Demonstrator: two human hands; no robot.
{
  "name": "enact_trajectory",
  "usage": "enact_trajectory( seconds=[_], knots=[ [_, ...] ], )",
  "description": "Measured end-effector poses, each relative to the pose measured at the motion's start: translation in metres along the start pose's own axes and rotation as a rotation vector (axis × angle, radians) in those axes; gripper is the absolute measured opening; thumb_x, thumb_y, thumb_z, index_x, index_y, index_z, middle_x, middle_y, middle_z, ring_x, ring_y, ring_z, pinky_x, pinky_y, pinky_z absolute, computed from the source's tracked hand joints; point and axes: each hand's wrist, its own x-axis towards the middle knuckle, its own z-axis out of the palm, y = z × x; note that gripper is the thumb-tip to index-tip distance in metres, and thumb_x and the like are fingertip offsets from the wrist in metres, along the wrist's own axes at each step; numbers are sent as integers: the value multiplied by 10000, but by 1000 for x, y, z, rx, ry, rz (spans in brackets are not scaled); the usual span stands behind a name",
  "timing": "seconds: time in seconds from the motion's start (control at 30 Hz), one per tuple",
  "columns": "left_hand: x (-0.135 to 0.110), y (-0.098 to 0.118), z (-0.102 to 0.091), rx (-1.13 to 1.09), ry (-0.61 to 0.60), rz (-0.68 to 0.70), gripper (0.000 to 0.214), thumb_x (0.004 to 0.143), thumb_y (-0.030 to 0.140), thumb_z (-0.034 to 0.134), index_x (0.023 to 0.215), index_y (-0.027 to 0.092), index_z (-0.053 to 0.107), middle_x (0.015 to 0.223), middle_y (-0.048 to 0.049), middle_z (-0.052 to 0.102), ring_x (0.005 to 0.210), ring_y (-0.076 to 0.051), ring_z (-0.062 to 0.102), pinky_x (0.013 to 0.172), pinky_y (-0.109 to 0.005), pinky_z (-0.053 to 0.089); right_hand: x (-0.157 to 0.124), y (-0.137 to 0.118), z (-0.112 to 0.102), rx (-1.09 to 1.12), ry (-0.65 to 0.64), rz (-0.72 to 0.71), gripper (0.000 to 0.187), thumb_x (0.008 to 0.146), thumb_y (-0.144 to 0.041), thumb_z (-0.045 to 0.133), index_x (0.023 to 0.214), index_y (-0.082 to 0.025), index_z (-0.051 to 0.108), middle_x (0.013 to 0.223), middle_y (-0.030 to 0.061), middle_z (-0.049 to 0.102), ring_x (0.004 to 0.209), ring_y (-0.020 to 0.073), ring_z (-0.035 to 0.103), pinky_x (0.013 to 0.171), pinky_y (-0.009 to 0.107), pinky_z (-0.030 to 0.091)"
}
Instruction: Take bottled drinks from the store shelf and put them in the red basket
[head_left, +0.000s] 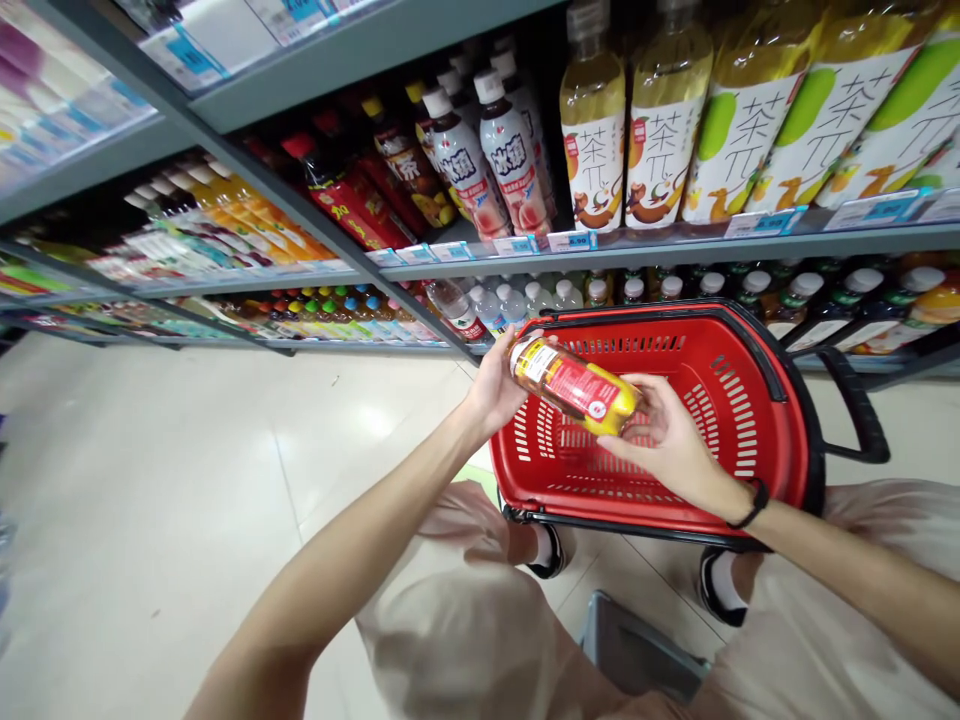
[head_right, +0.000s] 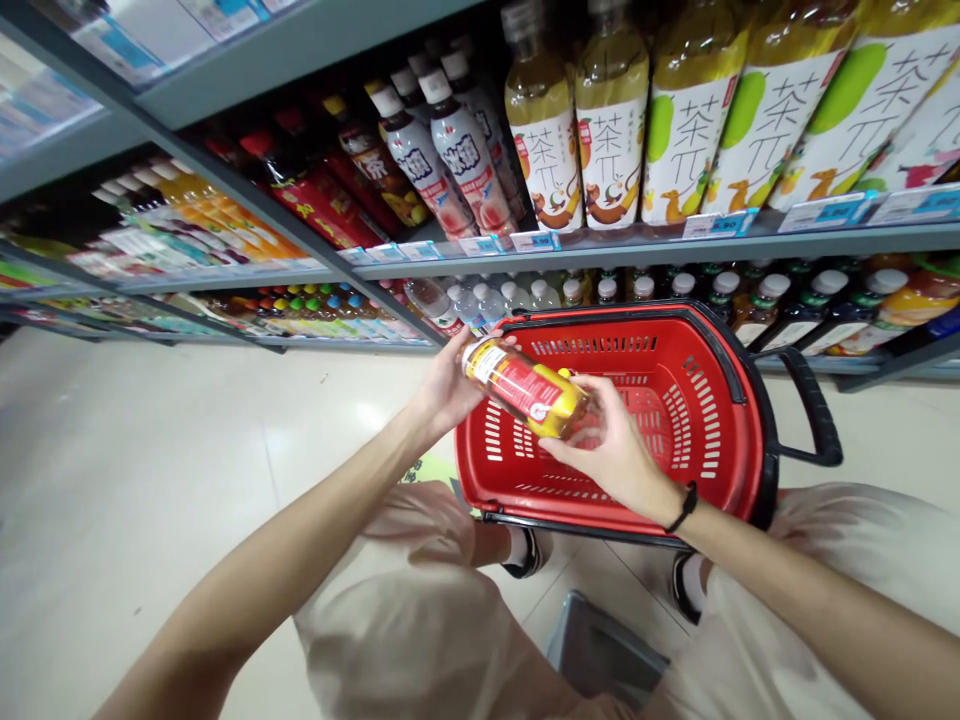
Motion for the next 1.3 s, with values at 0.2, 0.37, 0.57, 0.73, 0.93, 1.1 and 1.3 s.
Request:
enact_trajectory(
  seconds=[0.2, 0.37, 0.57, 0.73, 0.93, 1.1, 1.3],
  knots=[
    [4, -5, -1, -25, 17, -38, 424, 1061, 461, 514, 1116, 103, 734, 993, -105, 768, 904, -220, 720, 922, -350, 560, 5, -11, -19, -522, -6, -409, 873, 833, -321, 879, 1554, -267, 390, 1438, 132, 595, 1259, 286, 632, 1044, 464, 583],
    [-1, -4, 6, -28, 39, -54, 445, 1054, 450, 494, 1193, 95, 724, 1034, -130, 774, 997, -256, 733, 976, -382, 559, 11, -21, -33, -810, -156, -784, 872, 974, -164, 713, 1688, -185, 213, 1517, 189, 544, 1363, 305, 540, 1101, 492, 537],
    [-7, -2, 10, -57, -19, -90, 548, 1005, 392, 446, 1436, 98, 612, 1140, -161, 760, 1034, -291, 740, 1008, -467, 549, 15, -33, -40, -1275, -253, -1256, 520, 1042, -74, 535, 1555, -80, 450, 1463, 178, 611, 1294, 320, 587, 1052, 508, 553],
    [-4, -5, 3, -53, -69, -118, 577, 981, 394, 468, 1471, 116, 593, 1185, -168, 751, 1092, -300, 732, 1036, -473, 538, 12, -29, -37, -1298, -273, -1270, 433, 1068, -99, 449, 1478, -186, 558, 1468, 86, 626, 1309, 268, 611, 1084, 464, 559],
    [-2, -7, 2, -28, -90, -99, 451, 1012, 452, 508, 1310, 166, 688, 1228, -143, 741, 1128, -296, 719, 1026, -463, 547, 8, -18, -30, -856, -173, -866, 834, 984, -315, 712, 1681, -216, 265, 1386, 175, 639, 1305, 338, 605, 1075, 537, 550],
    [-4, -6, 10, 3, -60, -54, 387, 1025, 451, 527, 1158, 149, 730, 1151, -114, 759, 1092, -284, 717, 1002, -433, 561, 5, -22, -24, -629, 39, -437, 963, 811, -476, 876, 1605, -243, 384, 1335, 142, 649, 1178, 317, 658, 1029, 500, 576],
    [-4, -7, 12, 2, -46, -55, 426, 1061, 438, 481, 1234, 129, 716, 1175, -123, 753, 1021, -229, 726, 930, -352, 572, 6, -25, -22, -399, 51, -142, 861, 774, -521, 894, 1495, -256, 504, 1259, 87, 692, 1057, 253, 680, 913, 388, 583]
  ],
)
